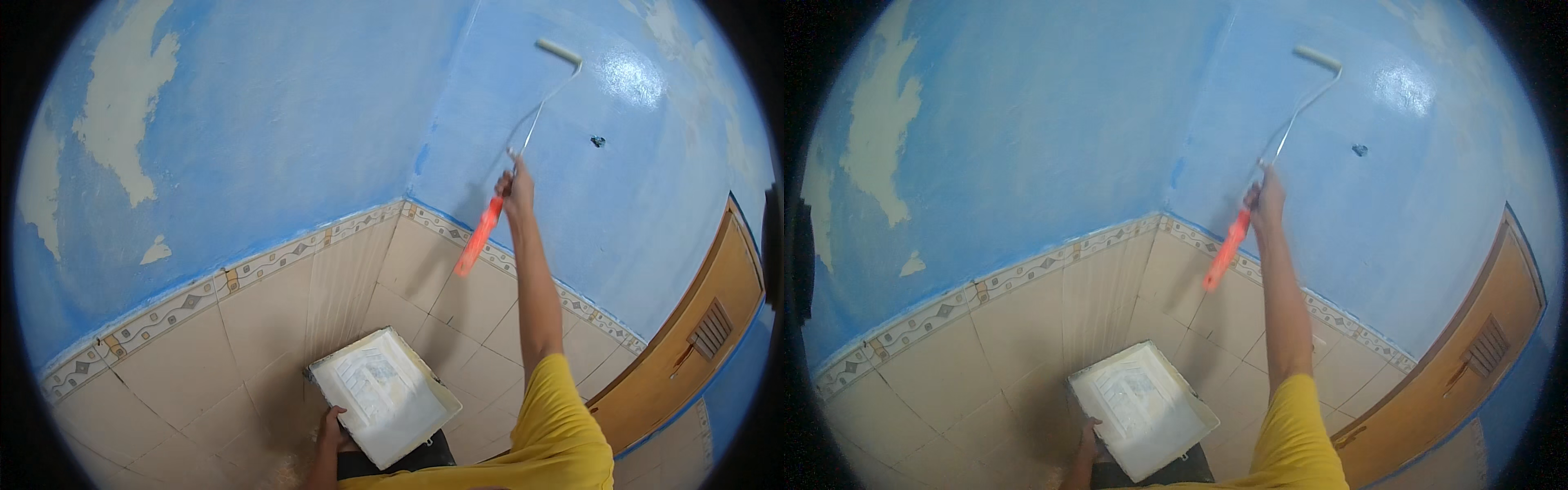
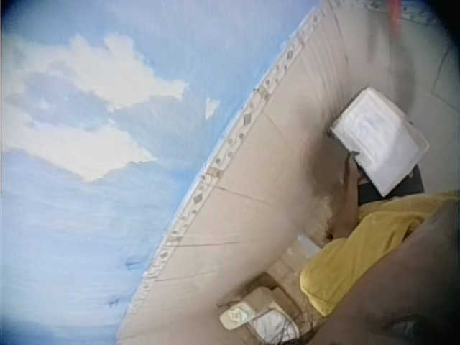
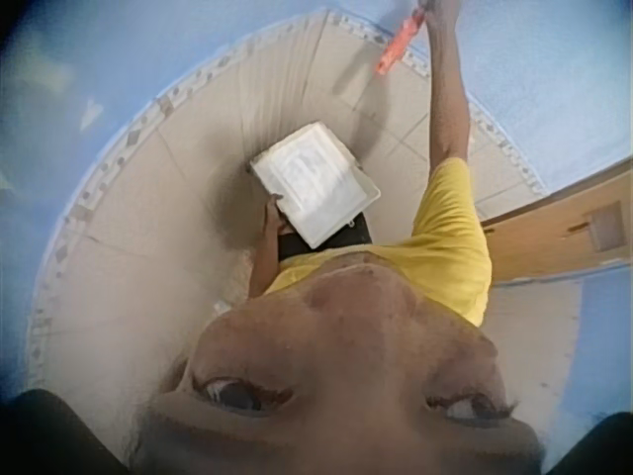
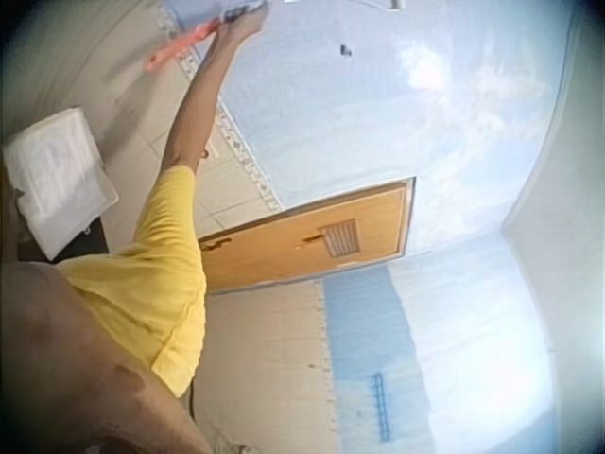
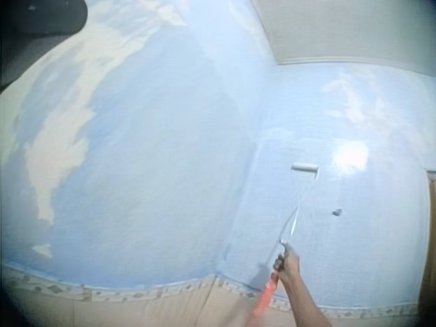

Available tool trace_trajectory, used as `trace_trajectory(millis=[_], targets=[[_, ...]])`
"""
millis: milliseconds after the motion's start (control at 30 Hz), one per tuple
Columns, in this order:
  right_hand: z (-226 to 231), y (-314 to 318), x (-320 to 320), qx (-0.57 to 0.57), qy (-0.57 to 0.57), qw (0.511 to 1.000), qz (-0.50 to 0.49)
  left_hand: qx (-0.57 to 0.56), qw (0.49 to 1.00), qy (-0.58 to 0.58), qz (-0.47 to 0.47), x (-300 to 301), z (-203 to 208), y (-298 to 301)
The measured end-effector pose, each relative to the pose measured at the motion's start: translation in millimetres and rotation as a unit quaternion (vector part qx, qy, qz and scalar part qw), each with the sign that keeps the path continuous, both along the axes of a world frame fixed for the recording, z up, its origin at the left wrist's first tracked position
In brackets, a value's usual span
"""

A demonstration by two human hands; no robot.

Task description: The person paints a wall white using a paint roller and a paint tray. They repeatedly dip the roller into the tray to load paint and apply it to the upper wall area above a tiled wainscot.

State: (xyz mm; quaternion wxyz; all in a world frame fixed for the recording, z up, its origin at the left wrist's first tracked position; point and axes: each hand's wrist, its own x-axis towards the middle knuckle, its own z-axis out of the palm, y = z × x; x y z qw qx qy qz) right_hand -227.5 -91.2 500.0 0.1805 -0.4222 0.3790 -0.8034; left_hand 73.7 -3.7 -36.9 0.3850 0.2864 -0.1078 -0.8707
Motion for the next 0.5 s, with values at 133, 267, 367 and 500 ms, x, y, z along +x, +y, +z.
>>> trace_trajectory(millis=[133, 267, 367, 500], targets=[[-121, 25, 12, 0.045, -0.062, 0.997, 0.006, 0.013, 1.0, 0.027, -0.001, -1, -1, 2], [-209, 54, 56, 0.083, -0.099, 0.991, -0.015, 0.009, 0.997, 0.071, -0.02, -1, -20, -4], [-235, 69, 74, 0.09, -0.086, 0.992, -0.036, 0.014, 0.996, 0.088, -0.025, -4, -27, -5], [-221, 71, 83, 0.078, -0.082, 0.993, -0.044, 0.029, 0.998, 0.047, -0.015, -7, -30, -4]])
